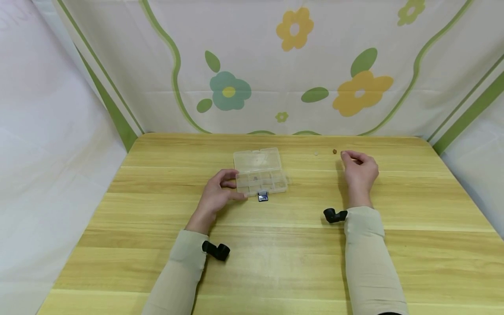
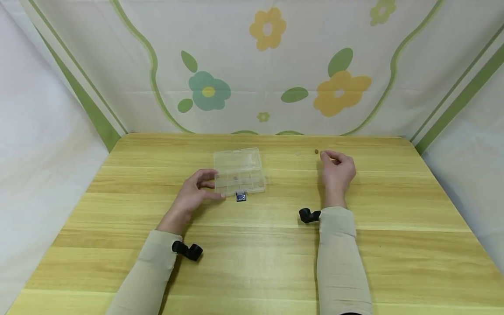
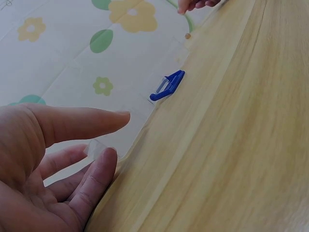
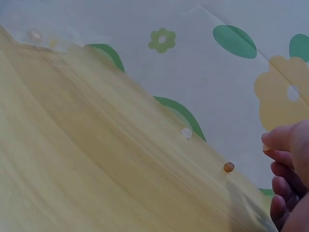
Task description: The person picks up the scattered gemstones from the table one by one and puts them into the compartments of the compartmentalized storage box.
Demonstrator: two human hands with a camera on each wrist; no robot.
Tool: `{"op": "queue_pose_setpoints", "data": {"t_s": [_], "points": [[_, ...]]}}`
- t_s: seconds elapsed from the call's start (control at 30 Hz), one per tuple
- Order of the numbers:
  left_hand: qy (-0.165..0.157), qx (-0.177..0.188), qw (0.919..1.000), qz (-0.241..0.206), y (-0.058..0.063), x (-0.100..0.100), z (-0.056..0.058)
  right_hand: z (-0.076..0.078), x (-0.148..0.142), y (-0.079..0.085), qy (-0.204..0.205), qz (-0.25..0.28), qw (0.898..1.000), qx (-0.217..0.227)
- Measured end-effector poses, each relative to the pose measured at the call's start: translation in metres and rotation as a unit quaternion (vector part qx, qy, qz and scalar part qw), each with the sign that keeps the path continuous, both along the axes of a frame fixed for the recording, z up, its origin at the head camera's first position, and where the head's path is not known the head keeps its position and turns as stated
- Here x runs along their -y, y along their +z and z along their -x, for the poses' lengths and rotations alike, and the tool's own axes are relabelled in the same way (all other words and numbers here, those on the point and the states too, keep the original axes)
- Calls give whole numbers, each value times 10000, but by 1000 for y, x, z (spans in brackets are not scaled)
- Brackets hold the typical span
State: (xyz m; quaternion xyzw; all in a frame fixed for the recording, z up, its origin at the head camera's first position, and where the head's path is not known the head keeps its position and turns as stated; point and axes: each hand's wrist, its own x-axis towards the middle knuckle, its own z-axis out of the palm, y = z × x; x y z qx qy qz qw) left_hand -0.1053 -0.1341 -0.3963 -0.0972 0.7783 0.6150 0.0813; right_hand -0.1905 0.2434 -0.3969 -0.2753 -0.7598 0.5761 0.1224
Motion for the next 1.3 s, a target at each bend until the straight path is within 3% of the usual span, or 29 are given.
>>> {"op": "queue_pose_setpoints", "data": {"t_s": [0.2,0.37,1.3], "points": [[-2,-3,10000,22,0,0,-1,1,6,2,14,853,9960,-256],[0,5,10000,37,0,0,-1,1,16,3,274,1112,9930,-281],[-16,45,10000,-29,2,-1,-2,-4,52,0,1139,616,9906,-435]]}}
